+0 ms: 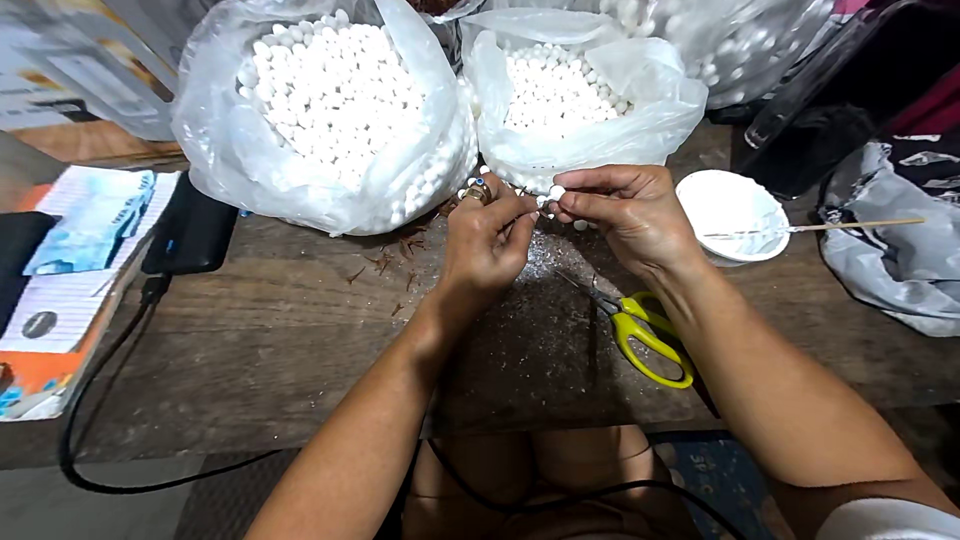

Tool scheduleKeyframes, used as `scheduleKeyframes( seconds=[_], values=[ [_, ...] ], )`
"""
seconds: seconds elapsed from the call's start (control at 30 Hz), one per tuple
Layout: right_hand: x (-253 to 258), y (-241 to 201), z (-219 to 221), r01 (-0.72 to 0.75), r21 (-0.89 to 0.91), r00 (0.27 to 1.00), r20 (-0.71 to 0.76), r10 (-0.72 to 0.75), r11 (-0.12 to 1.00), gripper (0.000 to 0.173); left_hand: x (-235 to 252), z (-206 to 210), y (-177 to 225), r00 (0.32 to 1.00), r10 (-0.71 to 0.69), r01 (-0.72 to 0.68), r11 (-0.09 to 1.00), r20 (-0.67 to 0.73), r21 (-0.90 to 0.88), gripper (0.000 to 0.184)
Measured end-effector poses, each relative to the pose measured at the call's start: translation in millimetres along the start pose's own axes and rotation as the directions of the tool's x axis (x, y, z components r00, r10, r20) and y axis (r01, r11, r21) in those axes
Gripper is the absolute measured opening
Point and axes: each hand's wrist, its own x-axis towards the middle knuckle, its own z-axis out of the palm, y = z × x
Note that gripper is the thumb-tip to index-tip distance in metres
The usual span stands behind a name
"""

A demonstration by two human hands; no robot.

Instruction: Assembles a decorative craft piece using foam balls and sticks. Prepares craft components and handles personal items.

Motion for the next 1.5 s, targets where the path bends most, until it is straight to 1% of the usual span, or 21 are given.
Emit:
scheduleKeyframes(
  seconds=[0.07, 0.33, 0.5, 0.7, 0.97, 1.2, 1.33, 1.5],
  values=[
    [0.1, 0.4, -0.8, 0.02, -0.015, 1.0, 0.011, -0.02, 1.0, 0.021, -0.1, -0.3, 0.3, 1.0, -0.005, 0.005, 1.0, 0.007, 0.004, 0.014],
    [-0.4, 1.9, -1.3, 0.16, -0.222, 0.986, 0.086, -0.144, 0.962, 0.017, -0.9, 0.3, 2.6, 1.0, -0.001, 0.0, 1.0, 0.025, 0.018, 0.014],
    [-0.8, 1.0, -2.1, 0.181, -0.239, 0.981, 0.108, -0.159, 0.954, 0.016, -2.2, -2.5, 2.4, 0.999, -0.015, 0.013, 0.999, 0.049, 0.052, 0.015],
    [0.4, 2.2, -3.7, 0.191, -0.236, 0.979, 0.12, -0.167, 0.953, 0.016, -0.5, 0.3, 2.9, 1.0, -0.001, 0.0, 1.0, 0.012, 0.031, 0.014],
    [-0.3, 1.1, -3.9, 0.231, -0.288, 0.969, 0.154, -0.193, 0.93, 0.014, -3.3, -2.3, 3.8, 0.998, -0.023, 0.02, 0.998, 0.053, 0.057, 0.014],
    [-2.1, 1.1, -1.5, 0.246, -0.299, 0.966, 0.155, -0.208, 0.922, 0.014, -3.5, -0.7, 3.3, 0.999, -0.005, 0.002, 0.998, 0.037, 0.056, 0.015],
    [-2.5, 2.3, 0.8, 0.28, -0.322, 0.958, 0.152, -0.243, 0.904, 0.014, -4.1, -0.1, 4.1, 1.0, -0.01, 0.009, 0.998, 0.025, 0.056, 0.015],
    [-3.5, 3.2, 1.9, 0.28, -0.324, 0.958, 0.15, -0.243, 0.904, 0.014, -4.8, 1.2, 4.6, 1.0, -0.026, 0.025, 0.998, 0.009, 0.051, 0.015]
  ],
)
